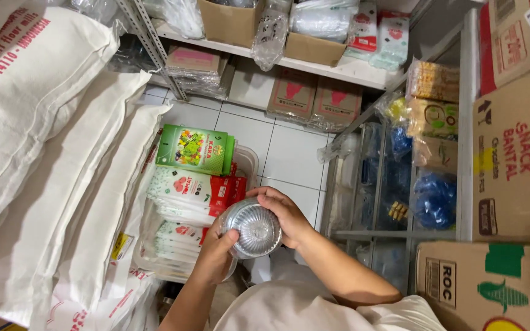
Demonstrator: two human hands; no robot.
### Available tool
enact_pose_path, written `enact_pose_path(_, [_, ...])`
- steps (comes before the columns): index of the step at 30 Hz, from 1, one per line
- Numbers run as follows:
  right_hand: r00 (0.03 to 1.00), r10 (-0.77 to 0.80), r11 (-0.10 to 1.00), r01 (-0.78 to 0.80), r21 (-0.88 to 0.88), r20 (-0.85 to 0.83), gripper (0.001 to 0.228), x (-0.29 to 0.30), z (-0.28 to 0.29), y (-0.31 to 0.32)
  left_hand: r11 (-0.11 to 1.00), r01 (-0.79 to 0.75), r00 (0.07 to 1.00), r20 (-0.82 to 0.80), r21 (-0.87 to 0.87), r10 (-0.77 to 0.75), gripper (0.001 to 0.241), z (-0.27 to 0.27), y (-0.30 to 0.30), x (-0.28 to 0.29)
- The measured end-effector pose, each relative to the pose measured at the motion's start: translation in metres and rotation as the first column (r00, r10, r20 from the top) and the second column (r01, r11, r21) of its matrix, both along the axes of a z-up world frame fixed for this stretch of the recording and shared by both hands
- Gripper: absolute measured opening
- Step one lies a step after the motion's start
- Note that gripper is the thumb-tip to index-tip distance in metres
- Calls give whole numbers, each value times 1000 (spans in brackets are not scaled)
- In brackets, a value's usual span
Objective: The person repeatedly takes plastic-wrapped molds from a basket and stacks them onto a shelf by hand, and handles packets of plastic bags in a container.
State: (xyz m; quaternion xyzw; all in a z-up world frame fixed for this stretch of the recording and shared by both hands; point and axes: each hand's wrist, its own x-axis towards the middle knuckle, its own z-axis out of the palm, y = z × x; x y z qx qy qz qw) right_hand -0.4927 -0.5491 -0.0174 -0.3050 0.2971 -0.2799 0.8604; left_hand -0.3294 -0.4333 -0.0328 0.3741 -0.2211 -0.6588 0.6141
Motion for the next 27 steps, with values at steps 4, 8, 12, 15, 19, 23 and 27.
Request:
enact_pose_path(4, [998,68,998,-68,7,14,42,-5,2,-35,999,-34,994,-103,5,34,87,7,-31,-7])
enact_pose_path(8, [988,152,983,-152,-107,-7,50,-1,7,-94,995,-99,977,-189,-18,94,82,8,-84,-11])
enact_pose_path(12, [982,187,963,-179,-200,22,52,2,6,-166,989,-141,973,-190,-38,131,77,-3,-148,-11])
enact_pose_path(15, [974,220,927,-194,-322,46,60,-1,18,-223,979,-204,955,-223,-25,194,73,-7,-202,-15])
enact_pose_path(19, [967,253,810,-210,-548,4,88,-23,34,-284,962,-253,924,-269,101,271,76,-16,-271,-23])
enact_pose_path(23, [989,81,514,-147,-845,-122,117,-54,39,-316,977,-202,926,-311,65,212,76,-18,-325,-36])
enact_pose_path(27, [986,-111,381,-72,-922,-123,122,-79,32,-338,999,-40,951,-305,25,46,78,-6,-374,-58])
